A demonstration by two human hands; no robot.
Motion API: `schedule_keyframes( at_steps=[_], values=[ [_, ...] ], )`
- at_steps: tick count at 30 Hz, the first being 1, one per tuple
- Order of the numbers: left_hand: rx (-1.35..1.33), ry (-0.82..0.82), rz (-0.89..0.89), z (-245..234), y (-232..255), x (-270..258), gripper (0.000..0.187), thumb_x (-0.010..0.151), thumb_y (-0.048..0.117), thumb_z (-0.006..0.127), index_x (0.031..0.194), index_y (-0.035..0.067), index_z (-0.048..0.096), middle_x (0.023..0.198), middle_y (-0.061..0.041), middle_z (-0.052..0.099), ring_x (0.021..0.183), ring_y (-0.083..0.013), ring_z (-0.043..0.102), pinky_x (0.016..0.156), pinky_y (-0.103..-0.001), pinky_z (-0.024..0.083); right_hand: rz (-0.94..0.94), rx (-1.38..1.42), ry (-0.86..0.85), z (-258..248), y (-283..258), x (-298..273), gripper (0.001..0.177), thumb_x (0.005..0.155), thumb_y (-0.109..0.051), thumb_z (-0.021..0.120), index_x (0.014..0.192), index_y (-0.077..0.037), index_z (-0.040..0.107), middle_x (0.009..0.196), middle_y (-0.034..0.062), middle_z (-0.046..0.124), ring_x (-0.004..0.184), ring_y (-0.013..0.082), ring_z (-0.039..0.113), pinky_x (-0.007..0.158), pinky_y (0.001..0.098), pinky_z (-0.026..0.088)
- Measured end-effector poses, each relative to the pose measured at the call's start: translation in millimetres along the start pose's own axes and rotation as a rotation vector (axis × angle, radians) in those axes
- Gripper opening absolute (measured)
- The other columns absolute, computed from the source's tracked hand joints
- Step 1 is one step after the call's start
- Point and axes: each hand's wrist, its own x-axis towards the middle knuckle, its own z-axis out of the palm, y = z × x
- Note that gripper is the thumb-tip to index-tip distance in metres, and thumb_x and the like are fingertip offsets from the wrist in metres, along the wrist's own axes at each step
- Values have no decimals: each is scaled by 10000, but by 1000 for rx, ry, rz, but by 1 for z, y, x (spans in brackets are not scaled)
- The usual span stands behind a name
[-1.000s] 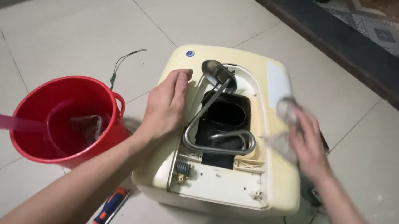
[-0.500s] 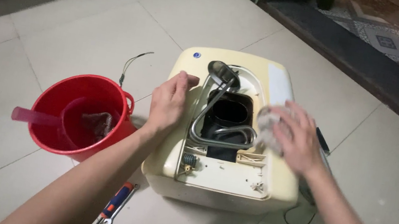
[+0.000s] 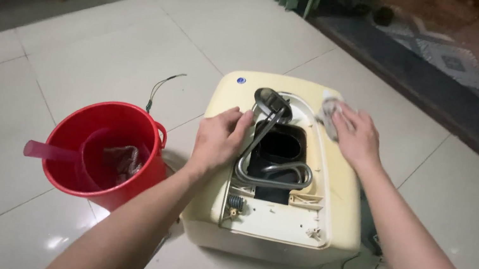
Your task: Cleaning the heating element and thermostat of a water heater with a cloth and then reassembling them into the unit.
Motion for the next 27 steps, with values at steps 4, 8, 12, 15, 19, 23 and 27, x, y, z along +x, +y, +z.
schedule_keyframes(
  at_steps=[4, 8, 12, 15, 19, 23, 27],
  values=[
    [-16, -12, 40, 3, -9, 4, 486, 1041, 509, 462, 1106, 173, 806, 1281, -155, 717, 1338, -389, 566, 1123, -538, 450, -15, 145, 46, -11, 17, -43, 411, 1024, -441, 665, 1367, -214, 691, 1299, 216, 622, 1349, 440, 523, 1106, 521, 412],
    [19, -71, 76, -7, 0, 2, 492, 980, 575, 540, 1122, 178, 794, 1300, -82, 725, 1399, -305, 531, 1185, -482, 409, -112, 167, 106, -21, 66, -68, 435, 1041, -394, 681, 1332, -72, 703, 1168, 225, 678, 1230, 353, 621, 1015, 461, 487],
    [102, -228, 78, -14, 15, -4, 665, 885, 669, 578, 1257, 141, 737, 1424, -86, 655, 1484, -310, 441, 1241, -501, 344, 185, -184, -114, -11, 131, -90, 383, 1103, -204, 463, 1373, -8, 651, 1385, 211, 631, 1405, 357, 518, 1152, 533, 438],
    [161, -271, 50, -4, 4, 8, 683, 857, 630, 641, 1356, 165, 680, 1520, -108, 562, 1497, -333, 412, 1243, -507, 345, 146, -336, -251, 9, 185, -87, 389, 1086, -192, 445, 1321, -11, 695, 1414, 199, 644, 1457, 341, 478, 1210, 510, 395],
    [138, -224, 121, 4, -12, 13, 547, 839, 468, 703, 1322, 210, 697, 1239, -14, 759, 1477, -246, 450, 1260, -450, 325, 220, -276, -325, 42, 210, -94, 407, 1076, -212, 416, 1280, -11, 706, 1305, 191, 650, 1333, 336, 517, 1118, 495, 423],
    [55, -252, 183, 11, -22, 12, 529, 866, 431, 704, 1333, 183, 685, 1140, -10, 788, 1449, -258, 479, 1237, -466, 343, 332, -214, -383, 47, 236, -118, 432, 1067, -232, 387, 1238, -12, 718, 1196, 183, 655, 1210, 331, 556, 1026, 480, 451],
    [-137, -297, 78, 0, -9, 2, 558, 919, 348, 681, 1423, 116, 615, 1231, -107, 742, 1282, -259, 635, 1095, -465, 494, 441, -156, -412, 33, 256, -134, 463, 1058, -251, 357, 1197, -13, 729, 1088, 175, 661, 1086, 326, 596, 934, 464, 478]
  ],
)
